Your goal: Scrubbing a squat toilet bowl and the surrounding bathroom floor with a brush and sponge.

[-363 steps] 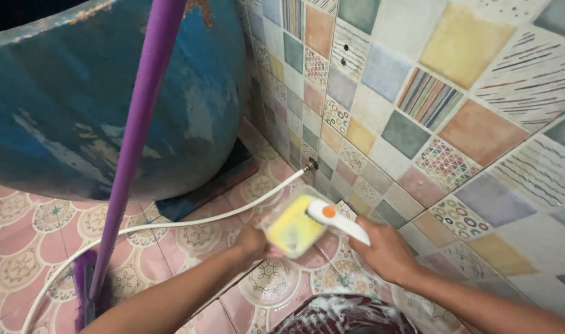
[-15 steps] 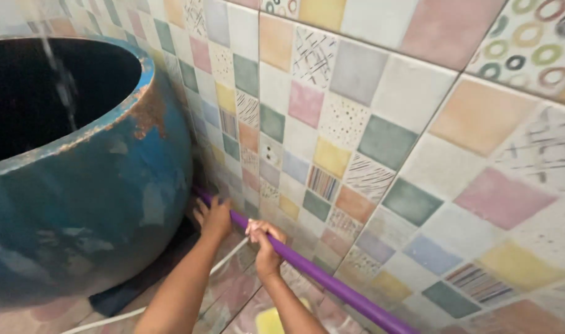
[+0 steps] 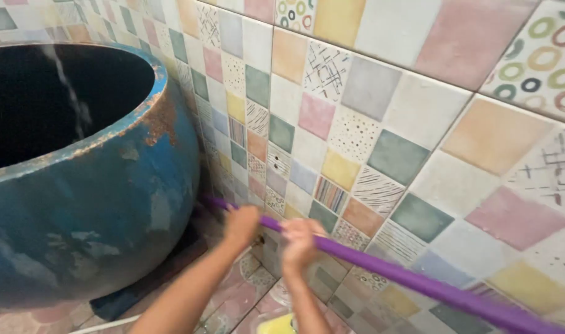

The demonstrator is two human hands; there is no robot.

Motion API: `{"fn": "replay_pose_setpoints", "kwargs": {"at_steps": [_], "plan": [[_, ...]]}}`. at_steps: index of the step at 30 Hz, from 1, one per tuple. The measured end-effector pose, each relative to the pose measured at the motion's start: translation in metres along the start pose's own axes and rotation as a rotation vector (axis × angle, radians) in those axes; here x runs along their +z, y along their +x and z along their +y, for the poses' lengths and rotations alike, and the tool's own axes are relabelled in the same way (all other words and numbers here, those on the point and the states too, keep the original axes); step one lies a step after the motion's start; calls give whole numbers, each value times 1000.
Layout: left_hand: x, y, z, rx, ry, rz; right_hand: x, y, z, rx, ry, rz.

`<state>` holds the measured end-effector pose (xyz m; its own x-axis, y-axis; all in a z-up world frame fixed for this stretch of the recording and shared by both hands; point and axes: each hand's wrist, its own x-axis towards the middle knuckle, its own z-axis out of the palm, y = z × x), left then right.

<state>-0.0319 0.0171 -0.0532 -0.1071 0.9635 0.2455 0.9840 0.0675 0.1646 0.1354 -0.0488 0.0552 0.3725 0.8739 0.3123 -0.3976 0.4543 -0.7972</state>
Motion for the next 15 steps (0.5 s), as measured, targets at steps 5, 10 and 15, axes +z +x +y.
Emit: {"fn": "replay_pose_setpoints", "kwargs": {"at_steps": [5,10,15], "plan": [[-31,6,-9,-235,66,162,2,-23,11,101,85,-254],[-142,-39,113,69,-110,-89,-26,20,-130,38,120,151],[-96,-36,112,257,-115,-56,-46,19,-87,-358,-206,173]]}}
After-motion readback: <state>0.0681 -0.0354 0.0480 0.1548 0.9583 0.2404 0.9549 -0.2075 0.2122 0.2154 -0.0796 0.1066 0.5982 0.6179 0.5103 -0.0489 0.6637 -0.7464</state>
